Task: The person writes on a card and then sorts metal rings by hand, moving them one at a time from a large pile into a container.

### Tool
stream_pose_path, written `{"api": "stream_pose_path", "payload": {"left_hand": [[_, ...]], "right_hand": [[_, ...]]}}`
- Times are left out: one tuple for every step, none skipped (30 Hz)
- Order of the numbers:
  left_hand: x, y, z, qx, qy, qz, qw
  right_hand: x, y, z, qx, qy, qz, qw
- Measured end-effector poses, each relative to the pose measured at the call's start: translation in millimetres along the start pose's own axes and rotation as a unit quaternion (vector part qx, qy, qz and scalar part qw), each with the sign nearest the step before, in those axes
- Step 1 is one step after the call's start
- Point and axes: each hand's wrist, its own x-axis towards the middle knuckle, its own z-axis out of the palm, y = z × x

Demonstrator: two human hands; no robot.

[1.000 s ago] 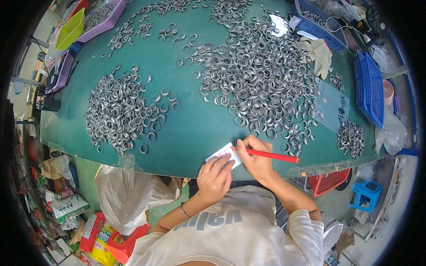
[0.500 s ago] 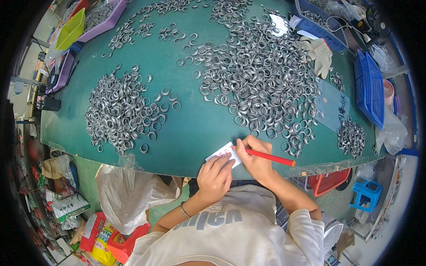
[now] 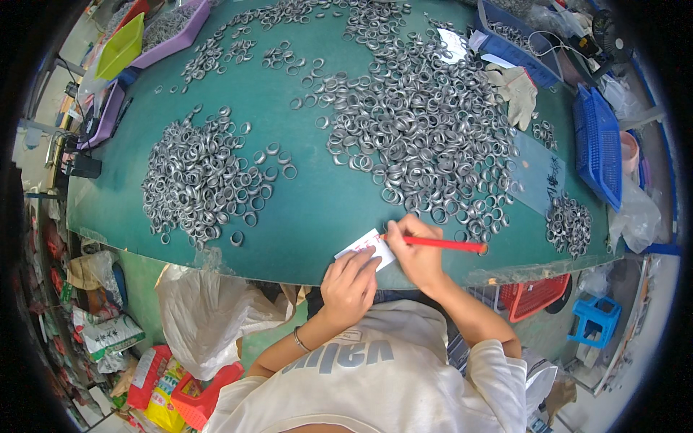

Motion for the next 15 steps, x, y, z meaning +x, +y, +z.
{"api": "stream_pose_path", "payload": {"left_hand": [[0,0,0,-0.001,0.002,0.000,1.000],[-1,-1,1,0.004,0.000,0.004,1.000],[-2,-2,2,0.009,-0.001,0.010,1.000],[-2,-1,3,0.014,-0.003,0.015,1.000],[-2,0,3,0.004,0.003,0.009,1.000],[0,1,2,-0.004,0.008,0.002,1.000],[1,3,1,-0.013,0.014,-0.004,1.000],[-1,4,1,-0.024,0.020,-0.008,0.999],[-1,4,-2,-0.036,0.027,-0.012,0.999],[-1,4,-4,-0.047,0.034,-0.016,0.998],[0,6,-7,-0.015,0.031,-0.044,0.998],[6,12,-16,0.019,0.026,-0.075,0.997],[10,14,-22,0.052,0.021,-0.105,0.993],[9,11,-22,0.073,-0.017,-0.130,0.989],[10,10,-24,0.066,-0.033,-0.140,0.987]], "right_hand": [[0,-2,-3,0.044,0.002,0.070,0.997],[0,-1,-4,0.063,0.004,0.079,0.995],[0,2,-5,0.084,0.006,0.086,0.993],[0,4,-5,0.087,0.008,0.085,0.993],[0,7,-5,0.091,0.010,0.084,0.992],[0,7,-5,0.095,0.011,0.083,0.992],[0,5,-6,0.121,0.010,0.088,0.989],[0,2,-7,0.147,0.009,0.094,0.985],[1,0,-9,0.173,0.007,0.098,0.980],[0,2,-12,0.190,0.003,0.107,0.976],[-1,-1,-18,0.203,0.003,0.123,0.971],[-4,-5,-22,0.218,0.001,0.141,0.966],[-6,-7,-26,0.232,-0.001,0.159,0.960],[-10,-6,-31,0.237,-0.012,0.146,0.960],[-14,-8,-34,0.234,-0.012,0.143,0.962]]}}
